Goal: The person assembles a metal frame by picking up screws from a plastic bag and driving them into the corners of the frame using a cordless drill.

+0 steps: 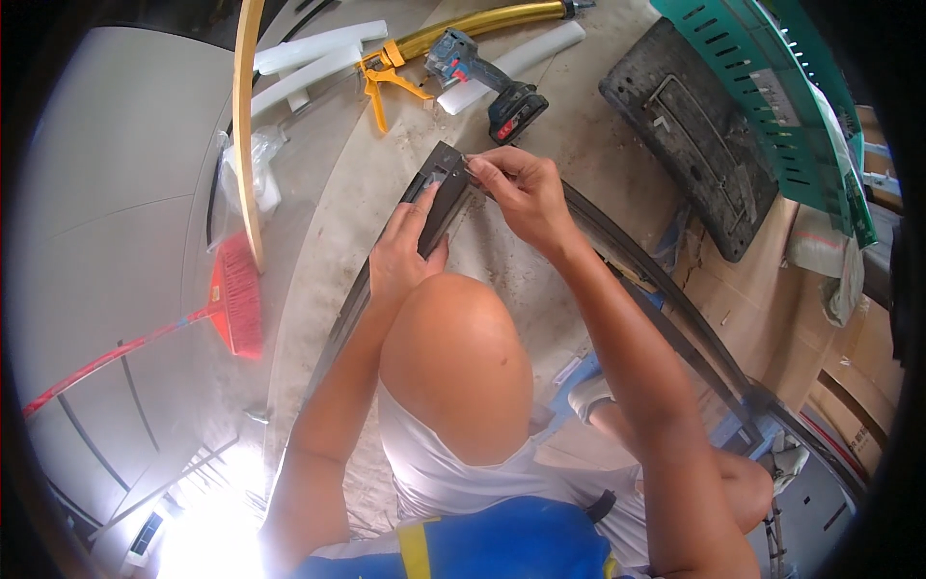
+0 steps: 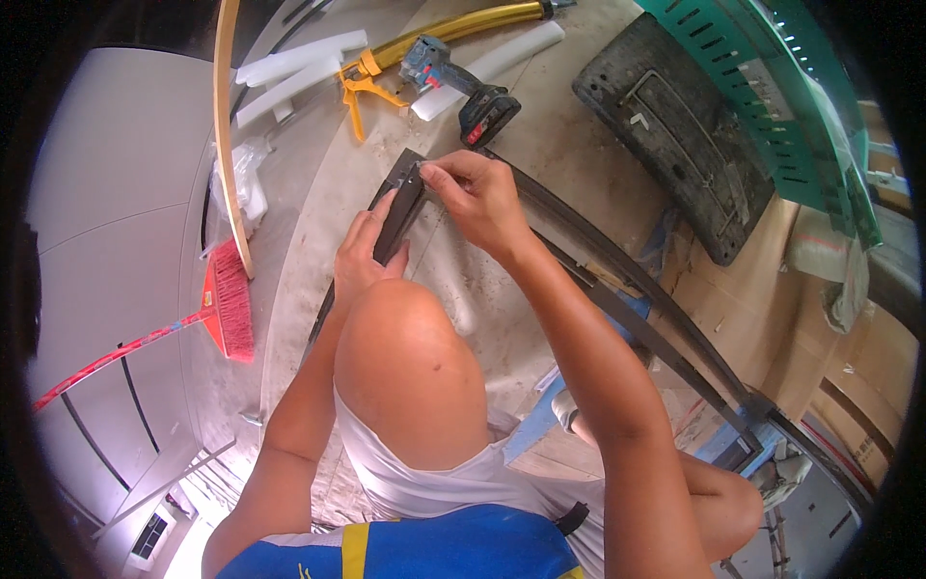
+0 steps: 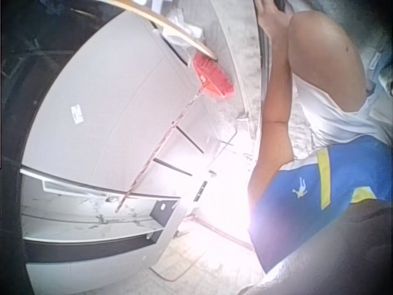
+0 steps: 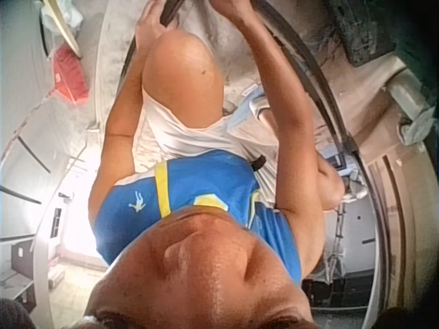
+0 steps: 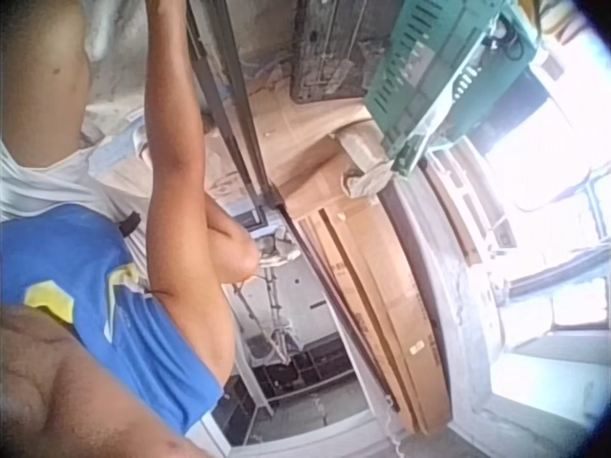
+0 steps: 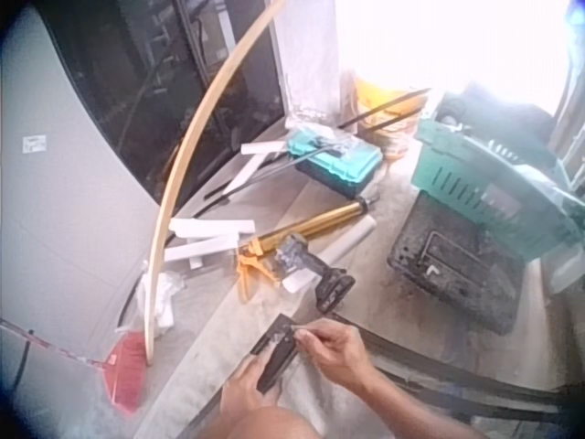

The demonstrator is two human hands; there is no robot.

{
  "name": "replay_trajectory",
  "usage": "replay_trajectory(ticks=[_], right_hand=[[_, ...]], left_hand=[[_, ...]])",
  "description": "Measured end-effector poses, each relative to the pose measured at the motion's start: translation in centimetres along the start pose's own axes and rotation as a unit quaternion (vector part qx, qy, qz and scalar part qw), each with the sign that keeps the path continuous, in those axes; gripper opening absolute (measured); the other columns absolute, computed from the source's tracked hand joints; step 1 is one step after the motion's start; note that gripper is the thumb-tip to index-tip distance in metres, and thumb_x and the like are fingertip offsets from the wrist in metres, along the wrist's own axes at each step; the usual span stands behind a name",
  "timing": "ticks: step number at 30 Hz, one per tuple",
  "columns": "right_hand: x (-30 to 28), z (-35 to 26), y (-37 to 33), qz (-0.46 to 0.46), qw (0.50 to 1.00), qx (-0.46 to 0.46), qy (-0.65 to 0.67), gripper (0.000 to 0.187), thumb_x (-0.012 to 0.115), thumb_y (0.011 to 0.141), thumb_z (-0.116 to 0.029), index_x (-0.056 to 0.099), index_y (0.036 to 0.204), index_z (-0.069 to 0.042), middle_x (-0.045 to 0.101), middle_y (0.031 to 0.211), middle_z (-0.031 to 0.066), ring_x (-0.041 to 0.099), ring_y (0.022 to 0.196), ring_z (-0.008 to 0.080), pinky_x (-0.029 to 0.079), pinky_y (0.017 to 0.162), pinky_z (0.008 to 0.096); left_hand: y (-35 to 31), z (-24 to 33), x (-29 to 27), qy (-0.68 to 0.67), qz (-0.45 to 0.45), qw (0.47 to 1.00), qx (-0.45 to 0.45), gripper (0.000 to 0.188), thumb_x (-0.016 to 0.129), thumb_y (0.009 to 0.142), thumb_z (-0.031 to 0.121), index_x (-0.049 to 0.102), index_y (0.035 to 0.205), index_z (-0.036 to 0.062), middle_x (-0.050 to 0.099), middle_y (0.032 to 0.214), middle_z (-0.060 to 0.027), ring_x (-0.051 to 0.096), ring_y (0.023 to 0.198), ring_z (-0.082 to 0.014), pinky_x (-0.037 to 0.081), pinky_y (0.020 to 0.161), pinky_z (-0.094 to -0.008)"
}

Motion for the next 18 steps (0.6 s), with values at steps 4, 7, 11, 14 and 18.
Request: replay_trajectory(ticks=[4, 7, 11, 14, 18], right_hand=[[-0.3, -0.4, 0.2, -0.053, 0.998, -0.030, -0.015, 0.024, 0.066, 0.100, -0.018, 0.074, 0.111, 0.003, 0.073, 0.102, 0.0086, 0.065, 0.095, 0.0133, 0.052, 0.085, 0.0292], [-2.9, -0.4, 0.6, -0.026, 0.999, -0.029, -0.028, 0.030, 0.065, 0.101, -0.021, 0.070, 0.121, 0.001, 0.070, 0.112, 0.0125, 0.065, 0.103, 0.0190, 0.051, 0.090, 0.0323], [-6.3, 0.2, -2.0, 0.012, 0.942, -0.049, -0.332, 0.049, 0.076, 0.090, -0.028, 0.064, 0.131, -0.002, 0.065, 0.119, 0.0197, 0.062, 0.113, 0.0333, 0.050, 0.097, 0.0399], [-4.9, 1.4, -4.1, -0.015, 0.885, -0.098, -0.455, 0.049, 0.080, 0.085, -0.025, 0.065, 0.126, -0.004, 0.064, 0.115, 0.0169, 0.061, 0.111, 0.0373, 0.052, 0.092, 0.0453], [-3.7, 2.9, -4.6, -0.075, 0.900, -0.045, -0.427, 0.042, 0.080, 0.082, -0.022, 0.066, 0.117, -0.003, 0.064, 0.108, 0.0143, 0.062, 0.105, 0.0370, 0.052, 0.087, 0.0473]], left_hand=[[0.3, -0.4, -0.2, -0.001, -0.005, 1.000, -0.017, 0.073, 0.077, 0.079, 0.006, 0.053, 0.147, 0.0169, 0.065, 0.112, -0.0140, 0.068, 0.099, -0.0370, 0.056, 0.085, -0.0436], [1.2, -0.6, -0.6, -0.007, -0.010, 1.000, -0.017, 0.068, 0.077, 0.083, 0.013, 0.053, 0.146, 0.0143, 0.066, 0.116, -0.0149, 0.068, 0.102, -0.0371, 0.056, 0.086, -0.0436], [2.4, -2.2, -0.2, -0.003, -0.007, 1.000, 0.012, 0.062, 0.075, 0.088, 0.023, 0.054, 0.145, 0.0118, 0.068, 0.123, -0.0178, 0.069, 0.103, -0.0369, 0.055, 0.087, -0.0424], [3.4, -2.6, 0.2, -0.059, -0.073, 0.996, -0.004, 0.061, 0.073, 0.088, 0.017, 0.053, 0.145, 0.0084, 0.071, 0.119, -0.0192, 0.071, 0.104, -0.0367, 0.054, 0.091, -0.0390], [4.2, -2.6, 0.9, -0.041, -0.119, 0.992, -0.026, 0.064, 0.074, 0.085, 0.016, 0.052, 0.145, 0.0107, 0.074, 0.109, -0.0196, 0.073, 0.096, -0.0361, 0.055, 0.086, -0.0381]])
Point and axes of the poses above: each hand's wrist, its own y-axis towards the middle knuckle, its own x-axis out of the palm, z = x × y, the point moved 6 cm from there along y, towards the middle knuckle
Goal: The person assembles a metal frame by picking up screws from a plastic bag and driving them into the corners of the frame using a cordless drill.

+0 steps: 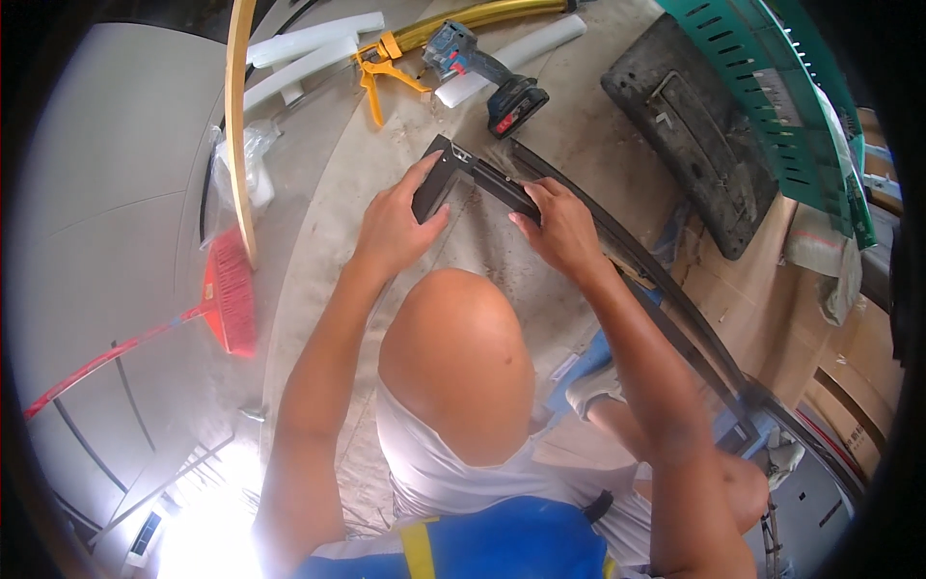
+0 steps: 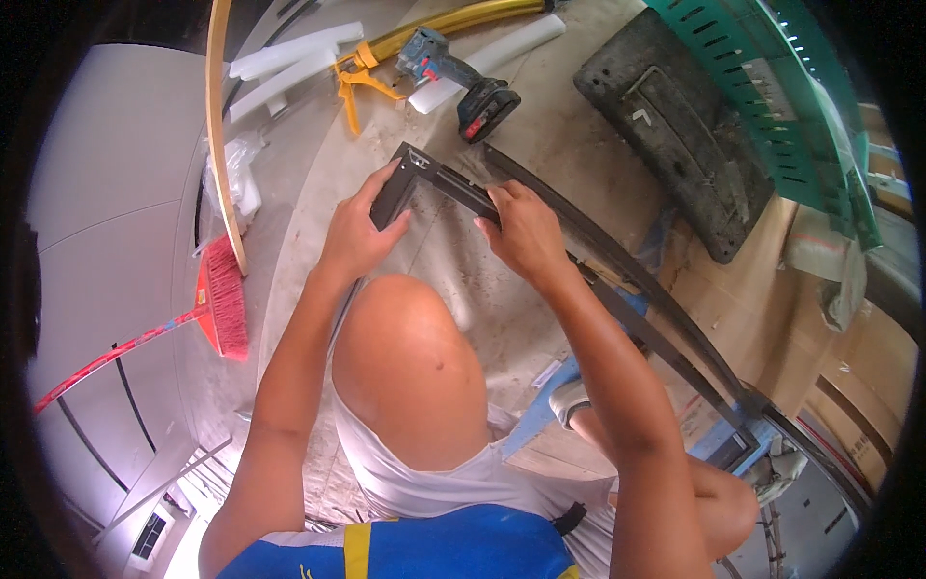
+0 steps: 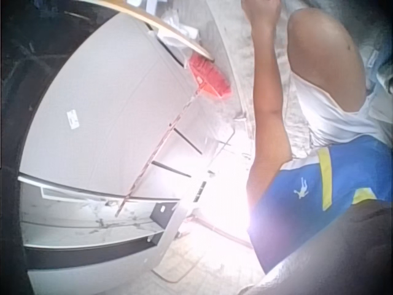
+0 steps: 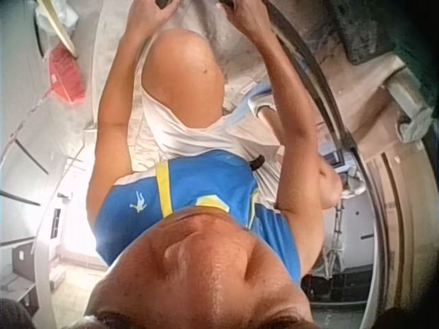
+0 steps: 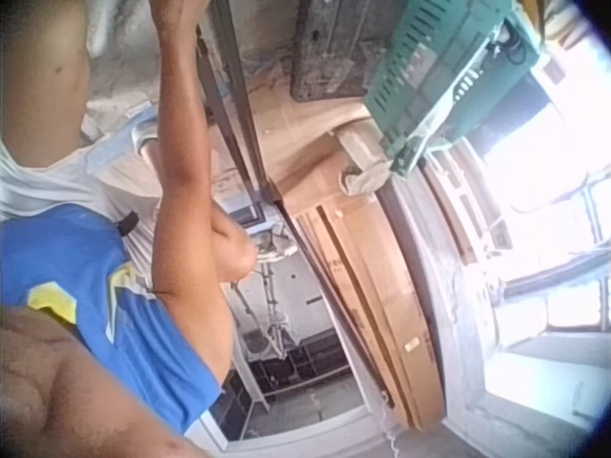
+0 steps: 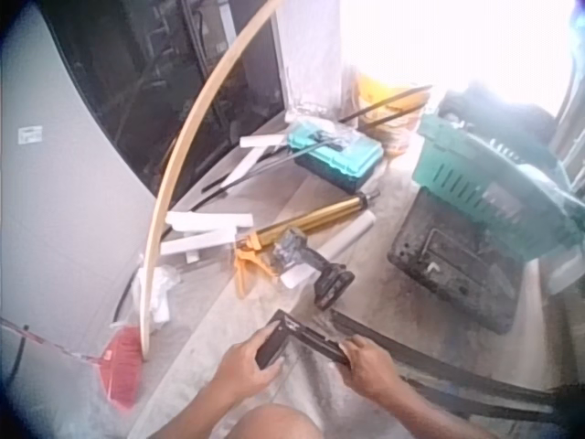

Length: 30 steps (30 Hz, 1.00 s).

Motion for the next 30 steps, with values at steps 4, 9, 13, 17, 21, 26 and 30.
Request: replay_trajectory(ticks=[4, 9, 13, 17, 21, 26, 30], right_hand=[[-0.1, 0.5, -0.1, 0.033, 0.999, 0.004, 0.015, 0.042, 0.080, 0.084, -0.026, 0.067, 0.117, -0.003, 0.066, 0.110, 0.0157, 0.064, 0.103, 0.0379, 0.053, 0.087, 0.0455], [-2.3, 9.8, 0.8, 0.070, 0.966, 0.197, 0.152, 0.045, 0.078, 0.088, -0.030, 0.065, 0.121, -0.003, 0.067, 0.116, 0.0166, 0.065, 0.109, 0.0369, 0.054, 0.088, 0.0449], [-0.2, 13.2, 0.4, -0.096, 0.969, 0.158, -0.163, 0.047, 0.076, 0.087, -0.027, 0.059, 0.123, -0.004, 0.066, 0.118, 0.0182, 0.063, 0.113, 0.0375, 0.054, 0.088, 0.0460], [0.2, 13.3, 0.6, -0.137, 0.961, 0.108, -0.213, 0.047, 0.074, 0.085, -0.023, 0.053, 0.122, -0.004, 0.062, 0.118, 0.0211, 0.061, 0.115, 0.0402, 0.054, 0.085, 0.0471], [-3.1, 12.4, -0.6, -0.043, 0.992, 0.050, -0.106, 0.043, 0.073, 0.089, -0.026, 0.052, 0.120, -0.004, 0.065, 0.110, 0.0248, 0.064, 0.107, 0.0441, 0.052, 0.081, 0.0503], [-7.8, 6.9, -2.4, -0.062, 0.997, 0.009, -0.050, 0.051, 0.066, 0.098, -0.034, 0.048, 0.141, -0.012, 0.070, 0.086, 0.0246, 0.065, 0.080, 0.0494, 0.050, 0.073, 0.0542], [-8.9, 3.1, -3.2, -0.063, 0.996, 0.012, -0.059, 0.054, 0.063, 0.100, -0.035, 0.046, 0.148, -0.017, 0.070, 0.088, 0.0246, 0.066, 0.082, 0.0481, 0.051, 0.072, 0.0524]], left_hand=[[0.5, -1.1, -0.5, -0.002, 0.026, 1.000, 0.011, 0.064, 0.073, 0.083, 0.015, 0.053, 0.144, 0.0130, 0.073, 0.094, -0.0192, 0.073, 0.084, -0.0335, 0.055, 0.078, -0.0374], [0.8, -0.9, -0.7, 0.003, 0.028, 0.999, 0.014, 0.063, 0.072, 0.083, 0.014, 0.053, 0.143, 0.0146, 0.071, 0.084, -0.0170, 0.071, 0.075, -0.0313, 0.054, 0.073, -0.0376], [0.8, -1.1, -0.3, 0.022, 0.014, 0.999, -0.024, 0.065, 0.072, 0.081, 0.021, 0.054, 0.143, 0.0178, 0.074, 0.096, -0.0181, 0.072, 0.087, -0.0381, 0.056, 0.080, -0.0429], [1.0, -1.6, -0.1, 0.039, 0.020, 0.999, -0.008, 0.068, 0.072, 0.081, 0.020, 0.050, 0.145, 0.0167, 0.072, 0.086, -0.0154, 0.071, 0.078, -0.0349, 0.055, 0.075, -0.0396], [1.1, -1.2, -1.0, 0.039, 0.004, 0.999, -0.020, 0.071, 0.071, 0.079, 0.018, 0.049, 0.147, 0.0168, 0.073, 0.088, -0.0164, 0.072, 0.079, -0.0355, 0.055, 0.077, -0.0400], [1.5, -0.7, -0.9, -0.001, -0.001, 1.000, 0.010, 0.071, 0.070, 0.091, 0.025, 0.041, 0.156, 0.0190, 0.074, 0.103, -0.0205, 0.073, 0.090, -0.0380, 0.054, 0.084, -0.0396], [1.5, -0.7, -0.9, -0.010, -0.027, 0.999, -0.015, 0.071, 0.068, 0.095, 0.028, 0.037, 0.159, 0.0198, 0.073, 0.108, -0.0213, 0.072, 0.095, -0.0390, 0.053, 0.088, -0.0387]])
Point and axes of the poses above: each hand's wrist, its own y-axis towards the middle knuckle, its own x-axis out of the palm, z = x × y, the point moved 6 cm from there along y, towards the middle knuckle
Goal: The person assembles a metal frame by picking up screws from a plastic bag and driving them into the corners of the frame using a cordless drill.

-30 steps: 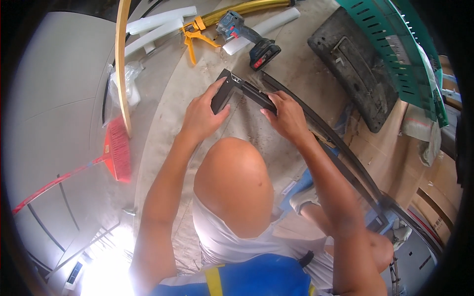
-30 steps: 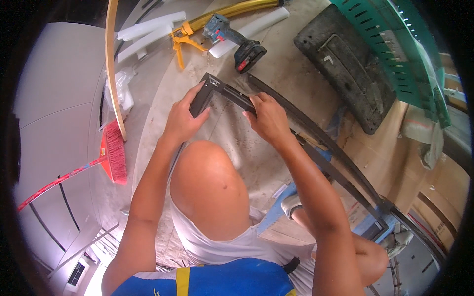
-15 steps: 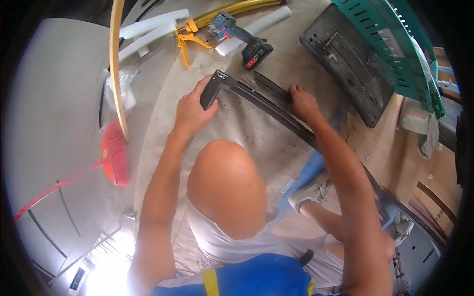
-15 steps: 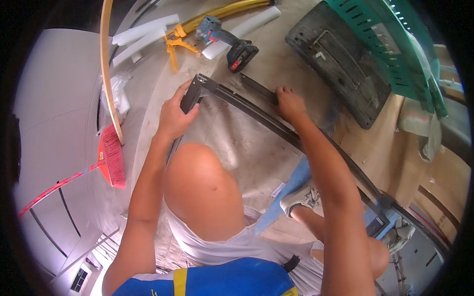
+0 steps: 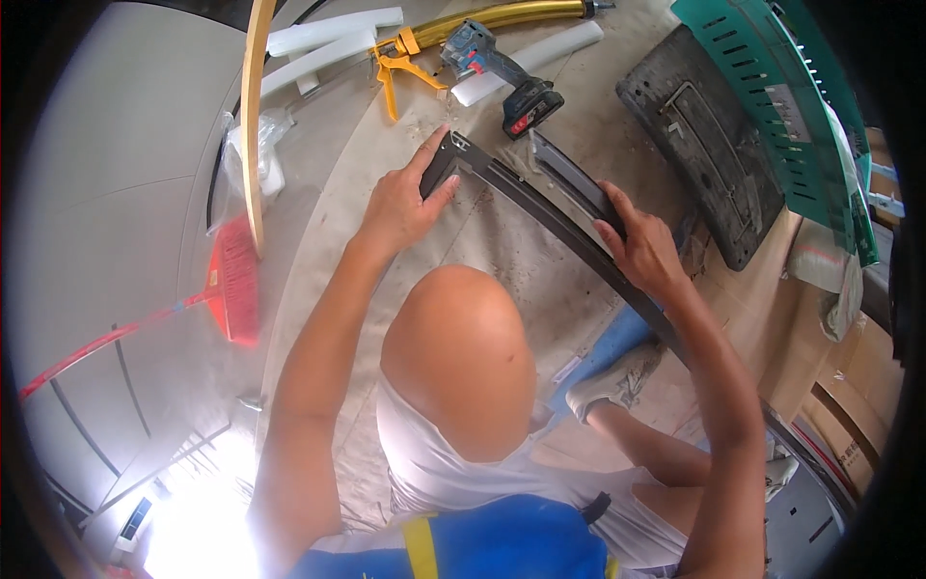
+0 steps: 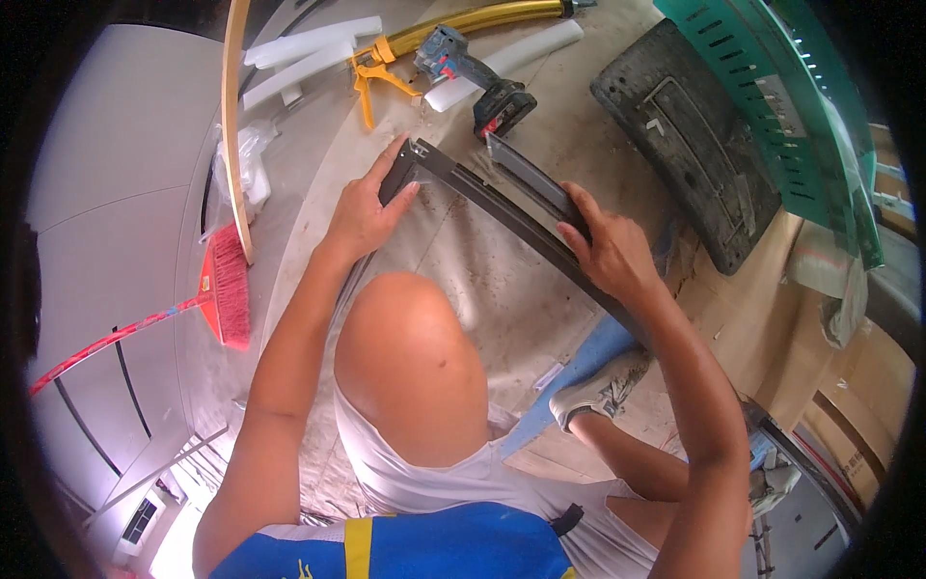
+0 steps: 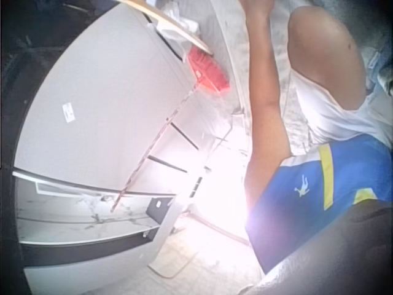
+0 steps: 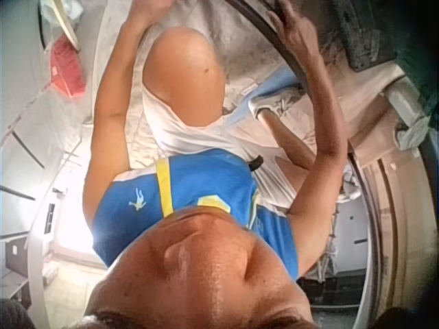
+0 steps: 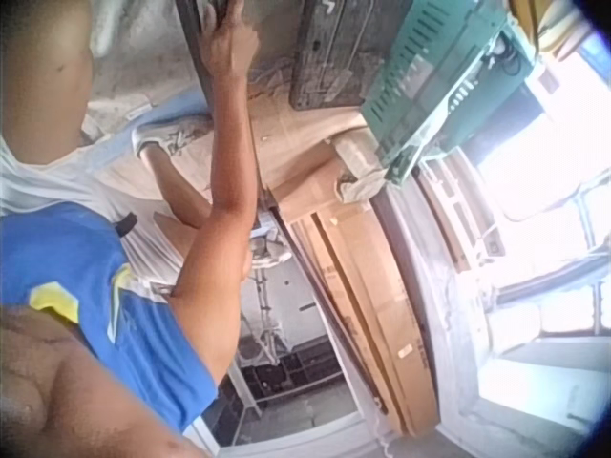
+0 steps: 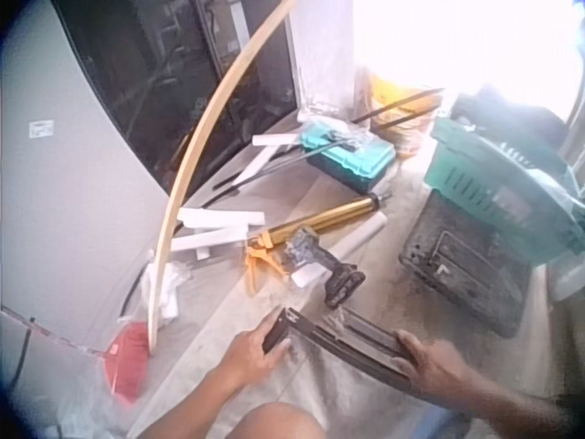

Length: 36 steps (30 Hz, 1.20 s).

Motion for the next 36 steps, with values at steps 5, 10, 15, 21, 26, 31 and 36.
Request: replay_trajectory(ticks=[5, 10, 15, 21, 26, 31, 36], right_hand=[[0.6, -3.0, 0.4, 0.018, 1.000, 0.003, 0.009, 0.052, 0.065, 0.098, -0.039, 0.052, 0.144, -0.018, 0.070, 0.084, 0.0234, 0.067, 0.078, 0.0449, 0.051, 0.069, 0.0500], [2.2, -4.8, 0.3, 0.019, 1.000, 0.002, -0.005, 0.054, 0.068, 0.096, -0.040, 0.054, 0.145, -0.021, 0.070, 0.077, 0.0207, 0.069, 0.072, 0.0418, 0.053, 0.066, 0.0486], [3.4, -5.2, 0.8, 0.009, 1.000, 0.009, -0.020, 0.055, 0.069, 0.095, -0.039, 0.053, 0.145, -0.023, 0.071, 0.077, 0.0201, 0.069, 0.071, 0.0414, 0.054, 0.065, 0.0483], [4.3, -5.9, 0.7, 0.010, 1.000, 0.013, -0.014, 0.054, 0.067, 0.096, -0.040, 0.053, 0.145, -0.023, 0.071, 0.078, 0.0203, 0.069, 0.071, 0.0422, 0.053, 0.066, 0.0492], [4.3, -5.6, 0.9, 0.046, 0.999, 0.019, 0.003, 0.055, 0.067, 0.096, -0.041, 0.052, 0.147, -0.025, 0.072, 0.080, 0.0200, 0.069, 0.072, 0.0424, 0.054, 0.066, 0.0488], [4.4, -5.8, 0.7, 0.031, 0.999, 0.023, 0.009, 0.057, 0.068, 0.095, -0.041, 0.052, 0.148, -0.026, 0.072, 0.081, 0.0188, 0.069, 0.072, 0.0423, 0.054, 0.067, 0.0490], [4.9, -5.8, 0.8, 0.029, 0.999, 0.025, 0.013, 0.058, 0.069, 0.095, -0.040, 0.052, 0.148, -0.026, 0.072, 0.081, 0.0181, 0.069, 0.072, 0.0418, 0.053, 0.066, 0.0492]], left_hand=[[0.0, -0.4, 0.0, -0.011, -0.002, 1.000, -0.015, 0.071, 0.069, 0.095, 0.026, 0.038, 0.159, 0.0212, 0.073, 0.108, -0.0213, 0.072, 0.097, -0.0379, 0.053, 0.088, -0.0369], [-0.1, -0.4, 0.0, -0.021, 0.001, 1.000, -0.018, 0.070, 0.069, 0.094, 0.027, 0.040, 0.158, 0.0230, 0.073, 0.112, -0.0212, 0.072, 0.099, -0.0379, 0.053, 0.089, -0.0368], [0.1, -0.7, -0.1, 0.000, 0.016, 1.000, -0.008, 0.070, 0.070, 0.094, 0.028, 0.041, 0.157, 0.0247, 0.072, 0.118, -0.0211, 0.072, 0.101, -0.0372, 0.054, 0.090, -0.0374], [0.0, -1.4, 0.2, 0.007, 0.010, 1.000, -0.024, 0.070, 0.070, 0.093, 0.029, 0.041, 0.157, 0.0279, 0.071, 0.122, -0.0210, 0.072, 0.102, -0.0369, 0.054, 0.090, -0.0382], [0.0, -1.2, 0.2, 0.012, 0.000, 0.999, -0.040, 0.069, 0.069, 0.093, 0.030, 0.042, 0.157, 0.0291, 0.075, 0.104, -0.0181, 0.073, 0.093, -0.0366, 0.055, 0.087, -0.0400], [0.1, -1.0, 0.1, 0.025, 0.013, 0.999, -0.025, 0.069, 0.069, 0.093, 0.031, 0.043, 0.156, 0.0291, 0.075, 0.095, -0.0174, 0.073, 0.088, -0.0378, 0.055, 0.084, -0.0417], [0.2, -1.4, 0.3, 0.033, 0.019, 0.999, -0.006, 0.068, 0.064, 0.095, 0.042, 0.039, 0.157, 0.0313, 0.074, 0.091, -0.0200, 0.071, 0.086, -0.0424, 0.055, 0.083, -0.0481]])
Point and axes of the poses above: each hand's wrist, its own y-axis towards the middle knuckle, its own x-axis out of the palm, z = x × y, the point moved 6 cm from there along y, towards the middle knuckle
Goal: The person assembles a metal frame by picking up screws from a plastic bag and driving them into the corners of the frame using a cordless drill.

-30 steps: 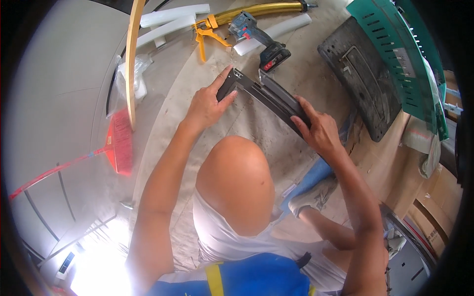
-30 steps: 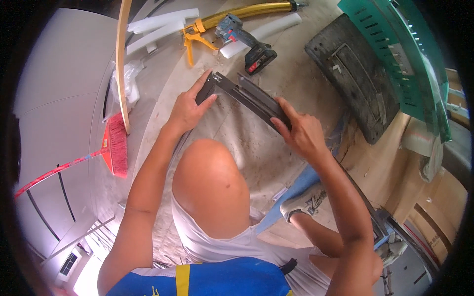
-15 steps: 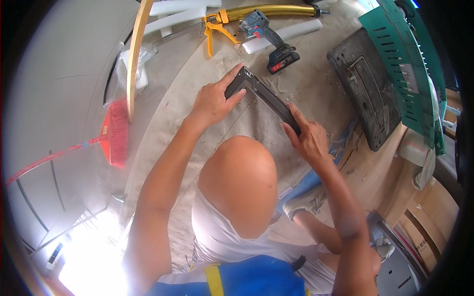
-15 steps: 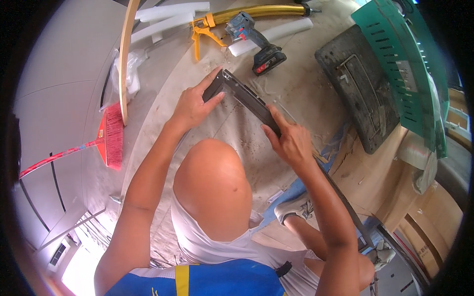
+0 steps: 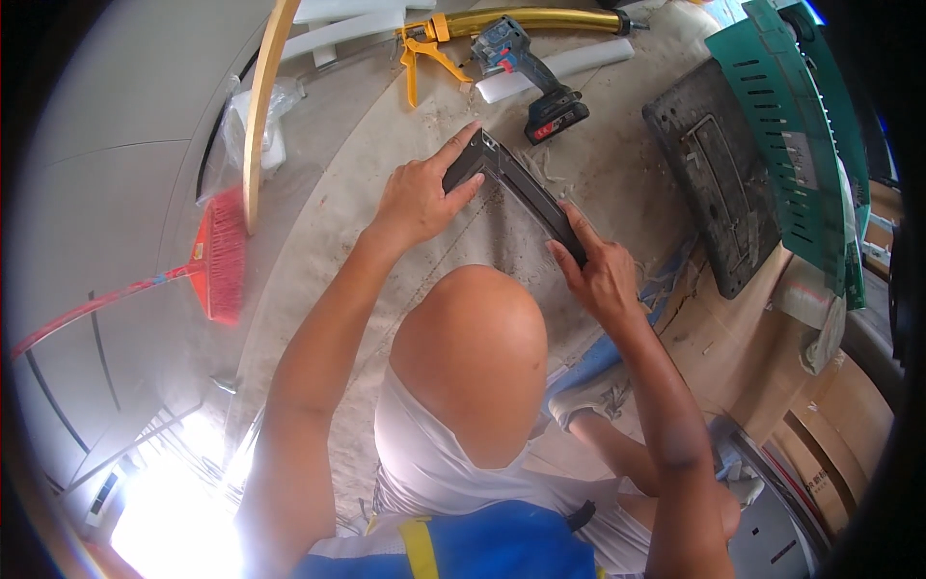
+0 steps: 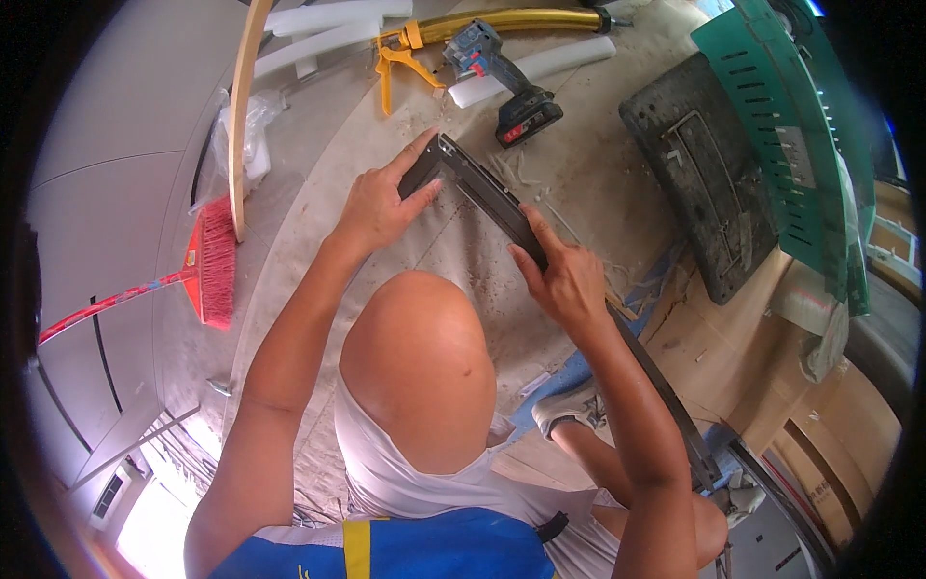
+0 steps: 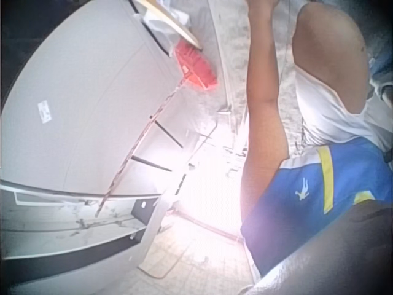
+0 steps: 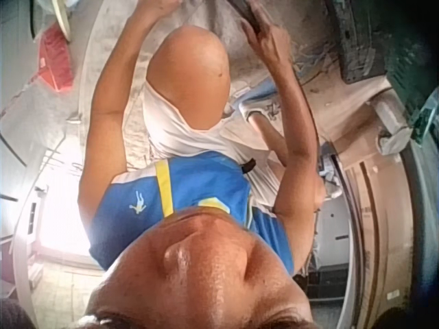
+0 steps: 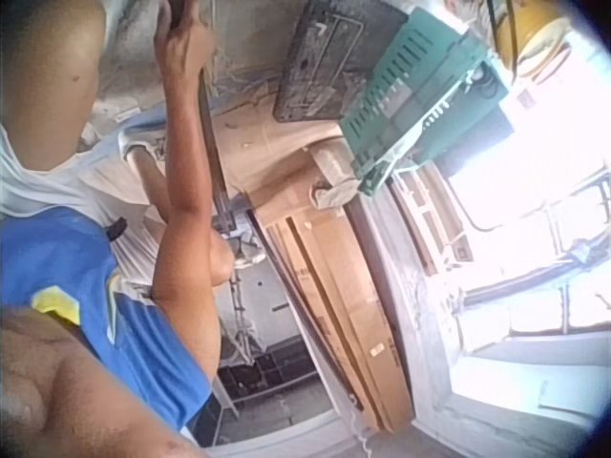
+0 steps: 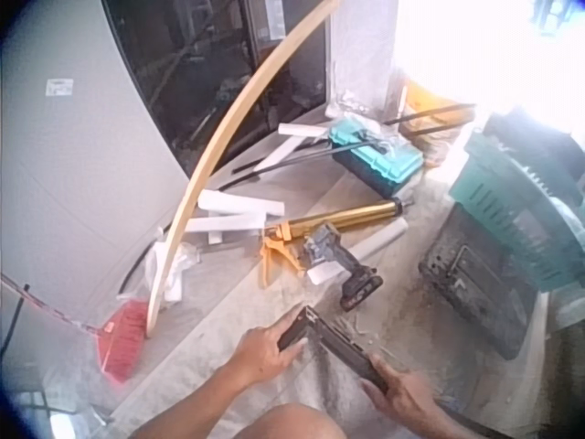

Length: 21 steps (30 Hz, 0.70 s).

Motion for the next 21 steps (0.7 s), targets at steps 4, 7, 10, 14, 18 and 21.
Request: replay_trajectory(ticks=[4, 7, 10, 14, 18, 21], right_hand=[[0.0, -0.1, -0.2, 0.017, 1.000, -0.012, -0.006, 0.058, 0.070, 0.095, -0.040, 0.052, 0.148, -0.025, 0.072, 0.082, 0.0183, 0.069, 0.072, 0.0418, 0.053, 0.066, 0.0488], [0.0, -0.3, -0.3, 0.017, 1.000, -0.014, -0.006, 0.058, 0.070, 0.095, -0.040, 0.053, 0.148, -0.024, 0.072, 0.083, 0.0182, 0.069, 0.072, 0.0418, 0.053, 0.066, 0.0485], [0.1, -0.4, -0.2, 0.014, 1.000, -0.010, -0.004, 0.058, 0.070, 0.095, -0.039, 0.052, 0.148, -0.023, 0.073, 0.084, 0.0180, 0.070, 0.073, 0.0415, 0.054, 0.067, 0.0481], [0.1, -0.6, -0.2, 0.014, 1.000, -0.004, -0.001, 0.058, 0.069, 0.095, -0.038, 0.052, 0.148, -0.023, 0.073, 0.087, 0.0183, 0.070, 0.074, 0.0411, 0.054, 0.068, 0.0477], [0.1, -0.9, -0.2, 0.016, 1.000, -0.006, -0.001, 0.058, 0.069, 0.095, -0.038, 0.053, 0.148, -0.023, 0.074, 0.089, 0.0187, 0.070, 0.075, 0.0413, 0.054, 0.069, 0.0477], [0.2, -1.1, -0.1, 0.012, 1.000, 0.000, -0.006, 0.058, 0.070, 0.095, -0.039, 0.053, 0.148, -0.023, 0.074, 0.090, 0.0185, 0.071, 0.076, 0.0414, 0.055, 0.070, 0.0475]], left_hand=[[0.0, 0.1, 0.0, 0.003, 0.003, 1.000, -0.002, 0.068, 0.067, 0.094, 0.038, 0.041, 0.156, 0.0295, 0.075, 0.093, -0.0190, 0.072, 0.088, -0.0410, 0.056, 0.083, -0.0457], [-0.1, 0.1, -0.1, 0.005, 0.007, 1.000, -0.004, 0.068, 0.069, 0.093, 0.033, 0.044, 0.155, 0.0273, 0.075, 0.094, -0.0180, 0.073, 0.089, -0.0393, 0.056, 0.083, -0.0432], [-0.1, 0.1, -0.1, 0.008, 0.010, 1.000, -0.005, 0.067, 0.069, 0.093, 0.033, 0.044, 0.155, 0.0278, 0.075, 0.094, -0.0182, 0.073, 0.089, -0.0391, 0.056, 0.083, -0.0433], [-0.2, 0.0, 0.0, 0.004, 0.000, 1.000, -0.016, 0.066, 0.069, 0.093, 0.033, 0.044, 0.155, 0.0303, 0.075, 0.095, -0.0190, 0.072, 0.089, -0.0397, 0.056, 0.082, -0.0435], [-0.2, 0.1, 0.0, 0.006, 0.017, 1.000, -0.009, 0.066, 0.069, 0.093, 0.034, 0.044, 0.154, 0.0319, 0.074, 0.096, -0.0193, 0.072, 0.089, -0.0404, 0.056, 0.082, -0.0440], [-0.3, 0.1, 0.0, 0.003, 0.012, 1.000, -0.021, 0.066, 0.069, 0.093, 0.035, 0.044, 0.155, 0.0329, 0.074, 0.097, -0.0192, 0.071, 0.088, -0.0409, 0.056, 0.082, -0.0445]])
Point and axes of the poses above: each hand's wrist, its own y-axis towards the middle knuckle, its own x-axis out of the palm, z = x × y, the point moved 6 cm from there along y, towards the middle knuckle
